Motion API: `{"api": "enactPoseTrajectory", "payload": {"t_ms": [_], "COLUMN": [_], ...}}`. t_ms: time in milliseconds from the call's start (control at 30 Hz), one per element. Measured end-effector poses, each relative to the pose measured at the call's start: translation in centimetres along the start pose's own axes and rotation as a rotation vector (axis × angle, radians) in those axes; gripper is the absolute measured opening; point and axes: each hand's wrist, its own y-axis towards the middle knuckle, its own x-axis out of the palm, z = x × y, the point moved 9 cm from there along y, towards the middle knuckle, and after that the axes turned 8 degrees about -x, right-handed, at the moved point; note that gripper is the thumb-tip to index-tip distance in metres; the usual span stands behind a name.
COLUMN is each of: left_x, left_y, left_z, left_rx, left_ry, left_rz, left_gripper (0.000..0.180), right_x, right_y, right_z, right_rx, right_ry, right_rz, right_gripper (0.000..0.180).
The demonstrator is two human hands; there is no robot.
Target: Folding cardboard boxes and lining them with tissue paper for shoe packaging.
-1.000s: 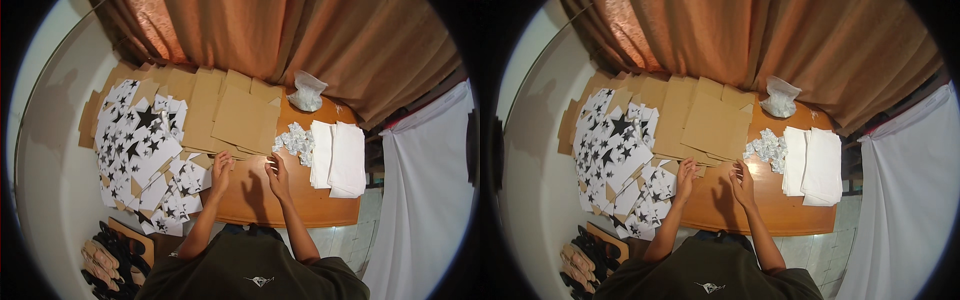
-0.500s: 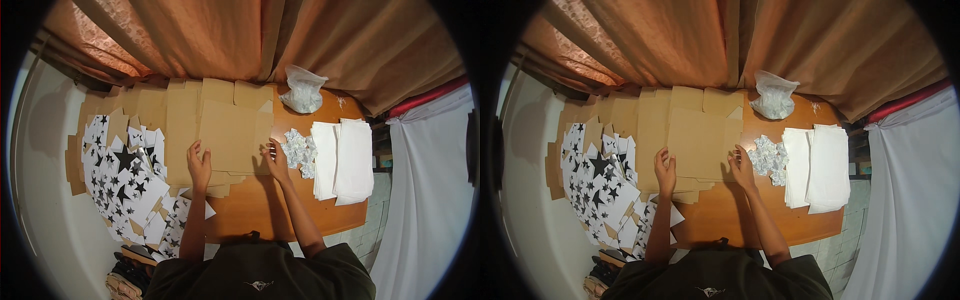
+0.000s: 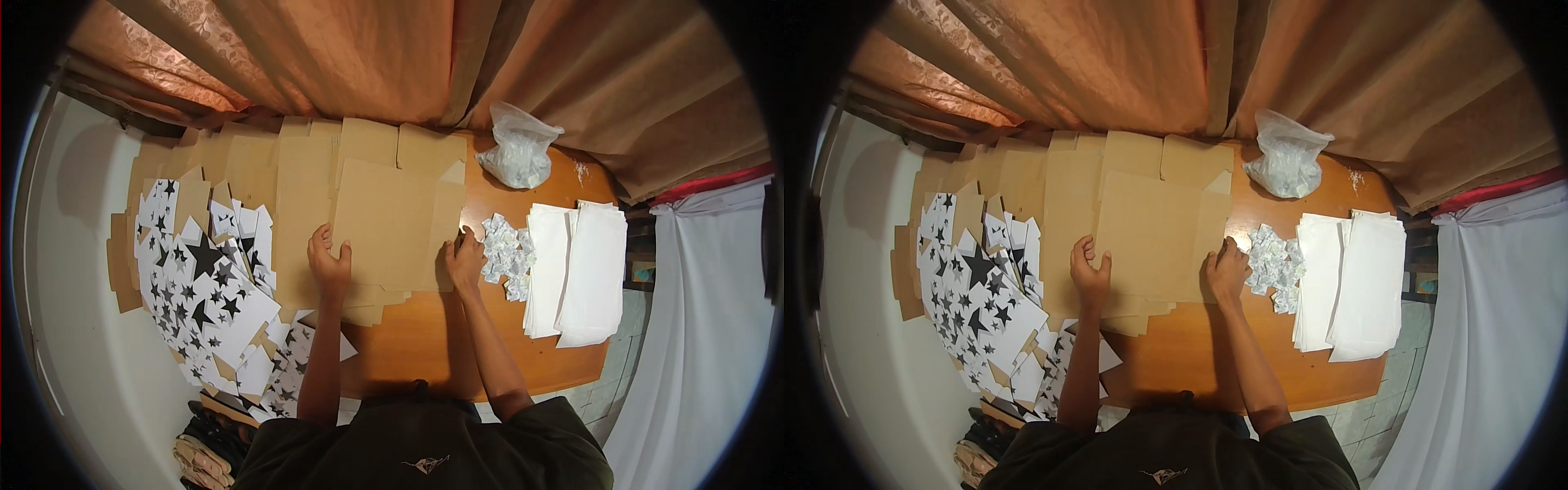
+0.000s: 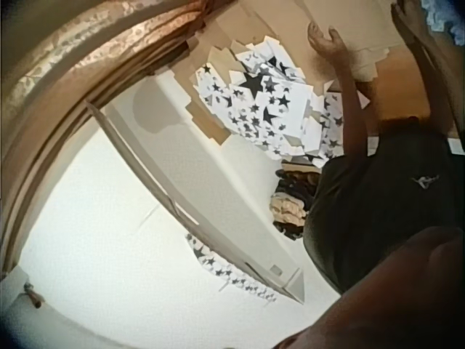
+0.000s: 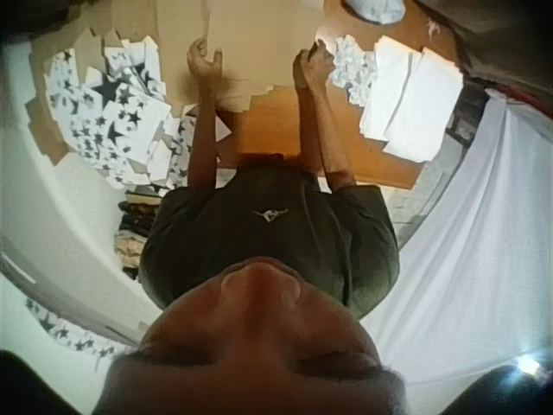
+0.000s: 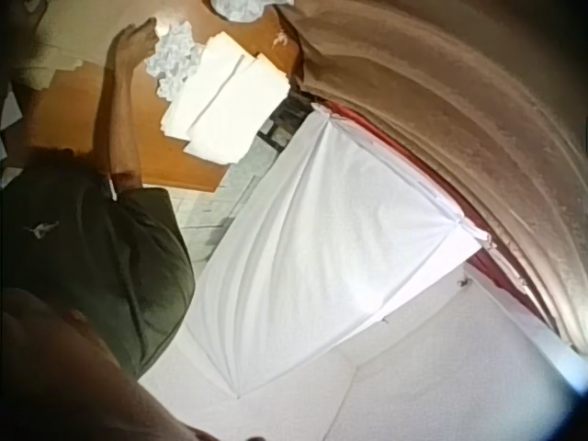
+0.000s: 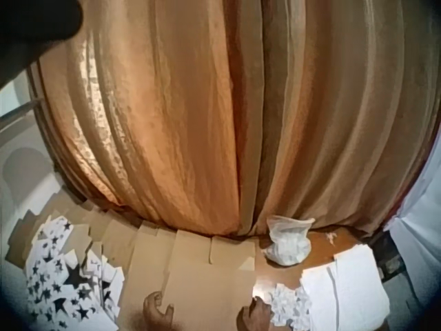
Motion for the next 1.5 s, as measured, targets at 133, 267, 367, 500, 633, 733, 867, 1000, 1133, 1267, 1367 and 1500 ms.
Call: {"api": "enactPoseTrajectory", "payload": {"t_ms": [133, 267, 367, 500, 633, 733, 867, 1000, 1133, 1267, 1367, 1500], "left_x": [-2.0, -4.4, -6.1, -10.0, -17.5, -23.0, -29.5, -36.1, -36.9, -35.3, -33.2, -28.4], "left_y": [-1.7, -4.4, -6.5, -10.4, -15.9, -20.3, -25.4, -32.1, -36.9, -41.7, -45.8, -52.7], "left_z": [1.3, 2.7, 1.8, 4.0, 8.5, 11.9, 14.1, 20.4, 24.8, 26.2, 27.9, 29.9], "left_rx": [-0.061, -0.168, -0.224, -0.270, -0.258, -0.205, -0.153, -0.010, 0.002, 0.002, 0.064, 0.106], "left_ry": [-0.065, 0.056, -0.096, -0.262, -0.426, -0.657, -0.763, -0.795, -0.941, -0.931, -0.839, -0.769], "left_rz": [0.021, 0.033, -0.047, -0.154, -0.128, -0.124, -0.183, -0.303, -0.469, -0.494, -0.494, -0.501], "left_gripper": [0.058, 0.060, 0.057, 0.048, 0.039, 0.036, 0.039, 0.039, 0.041, 0.041, 0.040, 0.041], "right_x": [-1.9, -3.1, -3.9, -10.3, -16.1, -19.6, -22.3, -24.6, -28.5, -32.7, -33.3, -35.7], "right_y": [-1.8, -3.1, -5.4, -11.4, -18.0, -23.0, -29.0, -35.5, -41.7, -51.9, -57.8, -62.0], "right_z": [-0.8, 1.0, 0.9, -1.5, -3.5, -5.7, -8.0, -5.8, -6.0, -12.4, -12.0, -6.9], "right_rx": [-0.132, -0.021, -0.031, -0.174, -0.184, -0.362, -0.278, -0.249, -0.384, -0.643, -0.677, -0.649], "right_ry": [-0.058, 0.474, 0.642, 0.800, 0.841, 0.615, 1.022, 0.931, 0.223, 0.452, 0.672, 0.368], "right_rz": [0.117, 0.155, 0.116, 0.228, 0.231, 0.316, 0.215, 0.256, 0.500, 0.066, -0.098, 0.000], "right_gripper": [0.055, 0.046, 0.032, 0.028, 0.022, 0.021, 0.023, 0.031, 0.067, 0.100, 0.120, 0.105]}}
